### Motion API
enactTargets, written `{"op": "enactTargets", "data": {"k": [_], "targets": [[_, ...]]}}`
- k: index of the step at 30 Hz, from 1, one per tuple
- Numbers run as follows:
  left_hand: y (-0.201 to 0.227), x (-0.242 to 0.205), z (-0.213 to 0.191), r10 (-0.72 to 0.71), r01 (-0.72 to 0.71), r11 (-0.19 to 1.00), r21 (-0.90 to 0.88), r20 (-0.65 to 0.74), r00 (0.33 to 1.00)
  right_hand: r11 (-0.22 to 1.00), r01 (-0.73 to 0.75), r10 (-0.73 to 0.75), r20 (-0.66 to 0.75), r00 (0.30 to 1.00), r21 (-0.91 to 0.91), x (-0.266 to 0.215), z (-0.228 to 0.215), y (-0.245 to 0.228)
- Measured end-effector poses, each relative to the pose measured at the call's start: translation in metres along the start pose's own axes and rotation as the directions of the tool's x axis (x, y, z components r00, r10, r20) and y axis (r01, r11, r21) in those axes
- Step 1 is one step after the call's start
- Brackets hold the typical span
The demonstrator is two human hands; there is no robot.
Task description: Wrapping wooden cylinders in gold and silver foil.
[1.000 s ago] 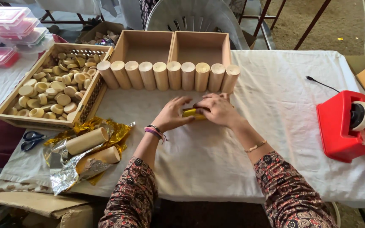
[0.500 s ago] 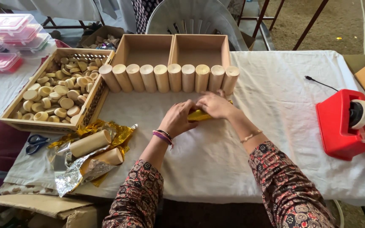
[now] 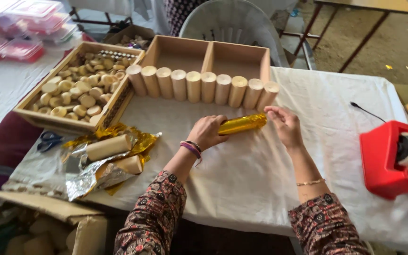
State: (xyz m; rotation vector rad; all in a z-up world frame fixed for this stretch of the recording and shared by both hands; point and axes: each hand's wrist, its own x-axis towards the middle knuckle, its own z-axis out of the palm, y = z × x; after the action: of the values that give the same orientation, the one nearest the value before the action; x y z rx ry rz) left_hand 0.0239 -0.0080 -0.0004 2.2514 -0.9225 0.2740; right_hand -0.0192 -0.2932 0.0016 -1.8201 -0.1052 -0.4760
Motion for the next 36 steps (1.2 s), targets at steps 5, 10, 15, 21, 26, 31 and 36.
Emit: {"op": "enactTargets", "data": {"k": [5,10,15,21,26,31,36], "targets": [[-0.003,-0.003,0.002,-0.033,0.034,0.999,0.034,-0.030,0.999,0.998,0.053,-0.051,0.040,0.998,-0.035,0.000,0.003,0.000],[-0.011,-0.003,0.009,-0.017,0.018,0.998,0.055,-0.010,1.000,0.998,0.024,-0.027,0.047,0.999,0.062,-0.006,0.009,-0.009],[-0.012,-0.001,0.006,-0.041,0.041,0.998,-0.054,0.000,0.999,0.999,-0.045,0.045,0.007,0.999,0.028,-0.006,0.007,0.000],[-0.003,0.006,0.001,-0.201,0.144,0.787,-0.600,-0.029,0.979,0.977,0.000,0.000,0.003,1.000,0.214,-0.010,0.019,-0.011],[0.004,0.007,0.027,-0.129,0.086,0.388,-0.918,0.039,0.991,0.934,0.005,-0.057,0.134,0.989,0.358,-0.030,0.051,-0.039],[0.027,0.001,0.041,-0.128,0.054,0.313,-0.948,0.014,0.992,0.904,0.011,-0.078,0.141,0.987,0.426,-0.040,0.056,-0.032],[0.035,-0.003,0.054,-0.132,-0.032,0.268,-0.963,-0.069,0.989,0.886,0.021,-0.097,0.141,0.985,0.463,-0.042,0.061,-0.056]]}}
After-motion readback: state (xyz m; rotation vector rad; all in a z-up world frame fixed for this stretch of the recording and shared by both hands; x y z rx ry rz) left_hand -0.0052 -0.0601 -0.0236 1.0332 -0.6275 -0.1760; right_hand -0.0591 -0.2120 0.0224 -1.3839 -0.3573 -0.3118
